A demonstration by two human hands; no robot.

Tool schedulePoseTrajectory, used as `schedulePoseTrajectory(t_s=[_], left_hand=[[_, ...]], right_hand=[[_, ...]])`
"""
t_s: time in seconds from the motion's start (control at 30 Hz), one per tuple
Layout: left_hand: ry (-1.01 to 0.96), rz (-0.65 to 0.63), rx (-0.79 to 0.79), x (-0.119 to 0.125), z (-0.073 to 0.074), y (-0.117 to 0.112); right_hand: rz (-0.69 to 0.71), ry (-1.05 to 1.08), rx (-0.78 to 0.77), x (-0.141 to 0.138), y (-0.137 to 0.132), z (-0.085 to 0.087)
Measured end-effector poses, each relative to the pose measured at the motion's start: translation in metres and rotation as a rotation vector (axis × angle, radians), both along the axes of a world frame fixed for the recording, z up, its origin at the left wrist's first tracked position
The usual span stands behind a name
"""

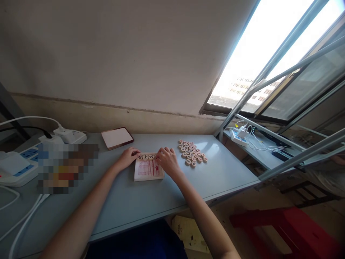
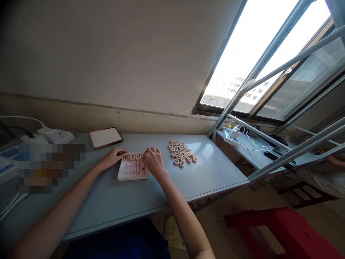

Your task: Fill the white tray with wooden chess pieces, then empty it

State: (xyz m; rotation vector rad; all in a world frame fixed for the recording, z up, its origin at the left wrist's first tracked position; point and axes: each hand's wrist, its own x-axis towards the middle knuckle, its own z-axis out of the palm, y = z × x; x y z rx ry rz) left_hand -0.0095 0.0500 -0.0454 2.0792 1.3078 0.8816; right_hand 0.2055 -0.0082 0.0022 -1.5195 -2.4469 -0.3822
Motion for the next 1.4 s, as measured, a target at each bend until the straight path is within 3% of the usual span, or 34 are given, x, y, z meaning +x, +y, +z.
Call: schedulePoseTrajectory(t_s=[0.17,0.33,0.43,0.53,0.63,0.73,0.87,1.0,1.1,1.23,1.3,1.4], left_hand=[[-0.017,0.021,0.002,0.001,-0.001,-0.001],[-0.005,0.056,0.019,0.004,0.000,-0.003],[-0.007,0.073,0.026,0.005,0.002,-0.003],[-0.006,0.084,0.036,0.006,0.003,-0.003],[-0.003,0.099,0.040,0.006,0.003,-0.004],[0.006,0.107,0.034,0.005,0.004,-0.004],[0.020,0.098,0.014,0.004,0.007,-0.004],[0.021,0.080,-0.003,0.003,0.008,-0.003],[0.011,0.066,0.006,0.003,0.007,-0.004],[-0.030,0.038,-0.015,0.003,0.004,-0.005],[-0.053,0.019,-0.027,0.004,0.002,-0.006],[-0.087,-0.001,-0.055,0.004,0.001,-0.006]], right_hand=[[-0.046,0.128,0.025,0.025,-0.007,0.007],[-0.385,0.123,0.066,0.079,-0.028,0.003],[-0.494,0.083,0.026,0.102,-0.042,-0.008],[-0.472,0.184,-0.024,0.111,-0.048,-0.018],[-0.389,0.418,-0.093,0.118,-0.046,-0.026],[-0.413,0.599,-0.089,0.127,-0.043,-0.031],[-0.467,0.575,-0.087,0.131,-0.045,-0.031],[-0.472,0.468,-0.160,0.114,-0.053,-0.015],[-0.251,0.532,-0.249,0.084,-0.055,0.007],[0.048,0.587,-0.242,0.028,-0.040,0.032],[0.121,0.522,-0.266,0.000,-0.027,0.035],[0.156,0.360,-0.282,-0.030,-0.007,0.026]])
